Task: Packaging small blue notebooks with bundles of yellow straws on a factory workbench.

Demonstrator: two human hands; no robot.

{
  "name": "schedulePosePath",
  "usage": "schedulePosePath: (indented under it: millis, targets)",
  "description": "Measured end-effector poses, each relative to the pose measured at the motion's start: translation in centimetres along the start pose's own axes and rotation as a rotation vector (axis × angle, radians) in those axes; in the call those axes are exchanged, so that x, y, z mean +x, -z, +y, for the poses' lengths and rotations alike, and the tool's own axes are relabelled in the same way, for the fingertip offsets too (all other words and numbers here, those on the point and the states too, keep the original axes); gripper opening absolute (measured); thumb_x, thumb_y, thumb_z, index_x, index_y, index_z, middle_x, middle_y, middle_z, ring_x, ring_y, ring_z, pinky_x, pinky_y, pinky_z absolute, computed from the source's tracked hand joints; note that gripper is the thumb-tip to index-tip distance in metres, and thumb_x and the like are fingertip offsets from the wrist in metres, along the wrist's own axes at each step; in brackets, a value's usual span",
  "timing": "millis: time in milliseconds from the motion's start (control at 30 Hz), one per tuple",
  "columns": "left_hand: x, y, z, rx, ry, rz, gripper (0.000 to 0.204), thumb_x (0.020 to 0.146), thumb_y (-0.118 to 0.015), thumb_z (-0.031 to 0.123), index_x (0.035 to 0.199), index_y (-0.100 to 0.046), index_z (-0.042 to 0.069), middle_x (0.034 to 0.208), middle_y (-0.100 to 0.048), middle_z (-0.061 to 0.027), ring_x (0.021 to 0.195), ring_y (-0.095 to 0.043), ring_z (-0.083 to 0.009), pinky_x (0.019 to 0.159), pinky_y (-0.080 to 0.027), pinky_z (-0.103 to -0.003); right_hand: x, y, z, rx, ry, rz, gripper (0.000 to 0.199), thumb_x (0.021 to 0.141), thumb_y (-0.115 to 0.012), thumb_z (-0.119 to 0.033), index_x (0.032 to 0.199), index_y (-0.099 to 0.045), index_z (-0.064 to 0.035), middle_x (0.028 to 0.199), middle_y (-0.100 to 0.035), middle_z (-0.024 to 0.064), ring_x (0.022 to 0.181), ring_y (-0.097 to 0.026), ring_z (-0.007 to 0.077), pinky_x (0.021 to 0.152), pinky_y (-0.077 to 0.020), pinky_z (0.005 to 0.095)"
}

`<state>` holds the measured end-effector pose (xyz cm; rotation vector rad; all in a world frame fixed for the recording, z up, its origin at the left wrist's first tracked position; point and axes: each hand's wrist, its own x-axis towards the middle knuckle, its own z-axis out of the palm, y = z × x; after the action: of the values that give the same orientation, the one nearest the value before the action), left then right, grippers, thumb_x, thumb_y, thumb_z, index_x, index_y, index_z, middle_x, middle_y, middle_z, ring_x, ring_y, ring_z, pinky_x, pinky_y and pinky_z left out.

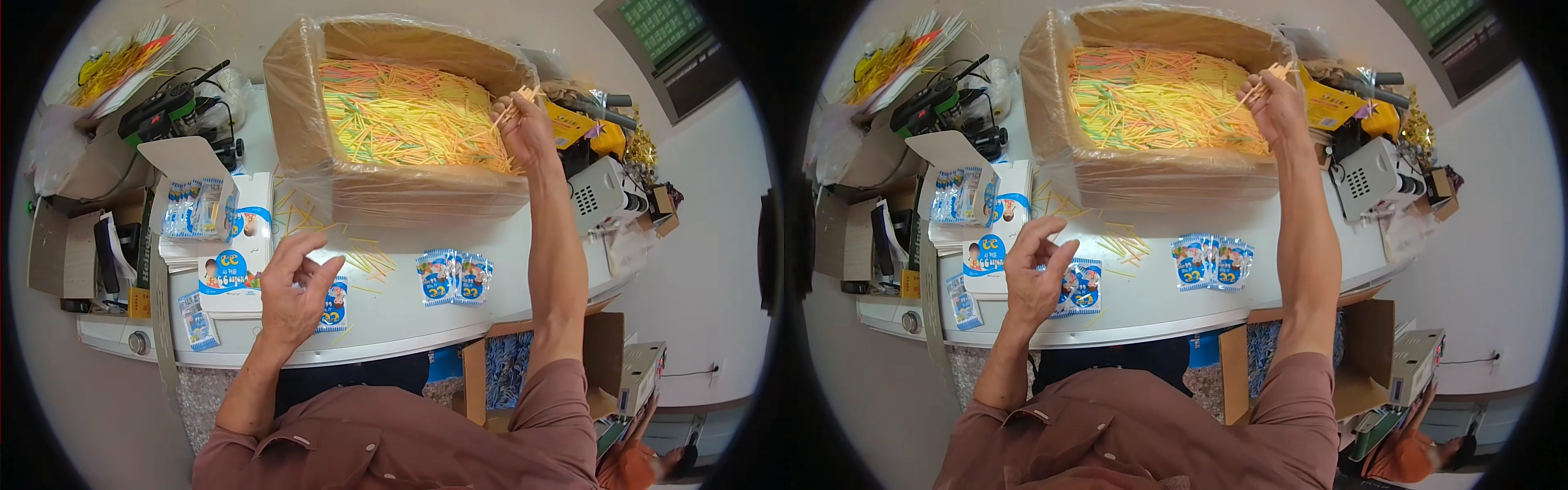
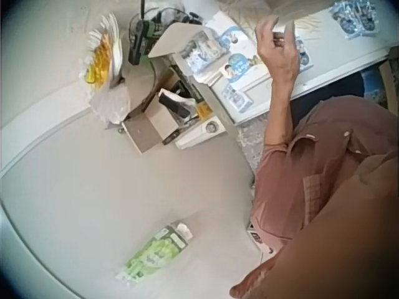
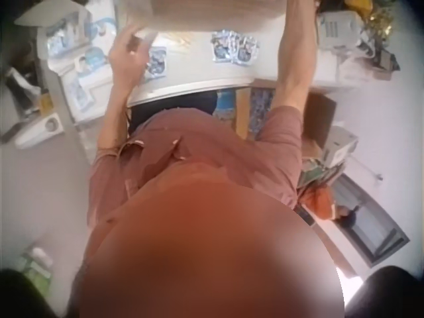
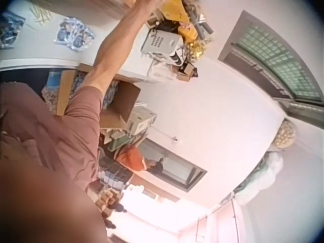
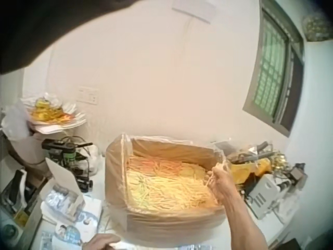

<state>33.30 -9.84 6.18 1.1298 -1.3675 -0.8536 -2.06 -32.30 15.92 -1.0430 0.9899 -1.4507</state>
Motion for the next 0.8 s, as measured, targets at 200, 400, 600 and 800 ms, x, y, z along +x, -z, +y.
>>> schedulePosePath:
  millis: [200,400,600,800]
  targets:
    - [2.7,-1.4,2.5,-0.514,0.151,0.021,0.038,0.096,-0.066,0.016,0.126,-0.056,-0.004,0.115,-0.065,-0.0105,0.089,-0.065,-0.0127,0.072,-0.053,-0.025,-12.8,-7.1,2.4,0.139,-0.403,-0.433,0.013,0.104,-0.047,-0.023,0.103,-0.05,-0.0103,0.083,-0.051,0.002,0.067,-0.05,0.0116,0.052,-0.0446,0.0278]
    - [-2.2,-3.0,0.5,-0.394,0.245,0.091,0.042,0.095,-0.066,0.014,0.129,-0.052,-0.004,0.116,-0.063,-0.0107,0.094,-0.061,-0.0118,0.077,-0.051,-0.025,-19.3,-10.7,8.3,0.598,-0.5,-0.384,0.015,0.105,-0.045,-0.022,0.103,-0.05,-0.0076,0.085,-0.051,0.0028,0.069,-0.048,0.0125,0.055,-0.0417,0.0259]
    - [-5.8,-3.9,-2.9,-0.204,0.277,-0.06,0.039,0.089,-0.071,0.012,0.123,-0.058,-0.003,0.107,-0.067,-0.0147,0.083,-0.064,-0.0127,0.067,-0.051,-0.026,-22.4,-12.9,13.9,0.557,-0.399,-0.209,0.016,0.105,-0.044,-0.021,0.108,-0.05,-0.0076,0.09,-0.056,0.0054,0.078,-0.057,0.0173,0.07,-0.0529,0.0347]
    - [-5.6,-2.7,-4.1,-0.233,0.463,-0.156,0.023,0.097,-0.06,0.017,0.104,-0.068,-0.004,0.079,-0.071,-0.0094,0.06,-0.062,-0.0092,0.055,-0.048,-0.024,-23.9,-13.4,16.0,0.477,-0.333,-0.132,0.017,0.105,-0.043,-0.021,0.109,-0.051,-0.0067,0.095,-0.059,0.0072,0.087,-0.063,0.0231,0.093,-0.0527,0.0483]
